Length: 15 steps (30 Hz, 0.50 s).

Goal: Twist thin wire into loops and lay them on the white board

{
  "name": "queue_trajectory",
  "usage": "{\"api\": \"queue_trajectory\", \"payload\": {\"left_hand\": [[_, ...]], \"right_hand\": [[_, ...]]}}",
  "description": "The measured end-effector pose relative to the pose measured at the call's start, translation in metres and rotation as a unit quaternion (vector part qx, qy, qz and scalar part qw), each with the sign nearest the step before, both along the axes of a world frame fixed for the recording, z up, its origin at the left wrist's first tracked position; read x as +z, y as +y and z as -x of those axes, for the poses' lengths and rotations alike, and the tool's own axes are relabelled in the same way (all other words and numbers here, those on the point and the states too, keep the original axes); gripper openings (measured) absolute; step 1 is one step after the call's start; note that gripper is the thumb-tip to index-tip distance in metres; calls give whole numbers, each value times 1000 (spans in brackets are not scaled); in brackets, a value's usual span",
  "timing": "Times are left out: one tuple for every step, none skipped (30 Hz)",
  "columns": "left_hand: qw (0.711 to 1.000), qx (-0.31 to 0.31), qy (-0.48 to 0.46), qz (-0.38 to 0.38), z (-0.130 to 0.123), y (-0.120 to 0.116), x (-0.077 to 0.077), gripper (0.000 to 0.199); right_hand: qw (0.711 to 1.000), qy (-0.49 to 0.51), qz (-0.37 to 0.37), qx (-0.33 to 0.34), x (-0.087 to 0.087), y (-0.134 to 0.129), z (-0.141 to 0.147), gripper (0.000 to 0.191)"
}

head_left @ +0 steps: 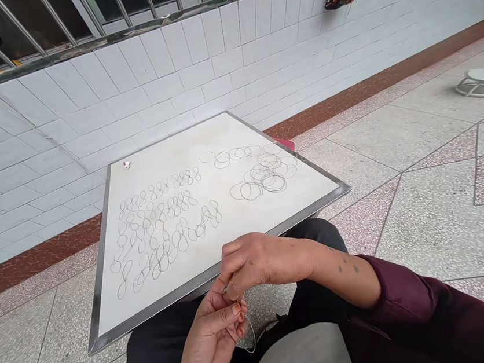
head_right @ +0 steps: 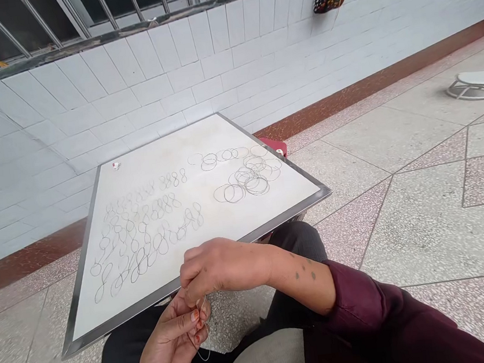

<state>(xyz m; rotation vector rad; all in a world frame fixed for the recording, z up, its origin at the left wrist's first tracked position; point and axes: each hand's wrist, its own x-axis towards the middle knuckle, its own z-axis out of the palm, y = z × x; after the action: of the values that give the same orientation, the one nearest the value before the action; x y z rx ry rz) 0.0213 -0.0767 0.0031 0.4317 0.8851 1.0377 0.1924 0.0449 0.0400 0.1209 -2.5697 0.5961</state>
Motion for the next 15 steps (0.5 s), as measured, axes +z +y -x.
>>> {"api": "queue_trajectory", "payload": {"left_hand": [[1000, 2, 11, 1, 0, 1, 0, 21], [1000, 3, 21, 2, 1, 1, -1, 22], [1000, 3, 30, 2, 1, 2, -1, 24], [999, 0, 38, 0, 2, 2, -2, 25], [999, -4, 42, -3, 2, 2, -2, 26], [999, -8, 43, -8, 2, 2, -3, 28], [999, -12, 41, -12, 2, 2, -3, 29], [999, -14, 36, -16, 2, 1, -4, 30], [999, -15, 30, -19, 2, 1, -4, 31], [999, -15, 25, -20, 1, 0, -4, 31], [999, -15, 22, -22, 0, 0, -4, 32], [999, -15, 21, -25, 0, 0, -4, 33], [999, -16, 24, -29, -1, -1, -4, 34], [999, -16, 30, -33, -2, -1, -4, 37], [998, -15, 39, -38, -3, -1, -4, 39]], "right_hand": [[1000, -4, 10, 1, 0, 0, 0, 19], [1000, -7, 25, 1, -1, 0, 1, 18], [999, -10, 41, -3, -2, 0, 1, 15], [998, -11, 58, -8, -3, 0, 1, 13], [997, -12, 74, -15, -4, -1, 1, 12], [996, -13, 90, -21, -5, -1, 1, 12], [994, -12, 105, -26, -6, -1, 1, 14], [992, -11, 119, -30, -7, -1, 1, 15], [991, -10, 133, -30, -8, -1, 1, 17], [989, -9, 146, -25, -8, -1, 1, 18], [987, -9, 157, -20, -7, -1, 1, 18], [986, -9, 165, -14, -7, -1, 1, 17], [985, -11, 169, -9, -5, -1, 1, 16], [985, -13, 170, -5, -4, -1, 1, 14], [986, -18, 166, -2, -2, -1, 0, 13]]}}
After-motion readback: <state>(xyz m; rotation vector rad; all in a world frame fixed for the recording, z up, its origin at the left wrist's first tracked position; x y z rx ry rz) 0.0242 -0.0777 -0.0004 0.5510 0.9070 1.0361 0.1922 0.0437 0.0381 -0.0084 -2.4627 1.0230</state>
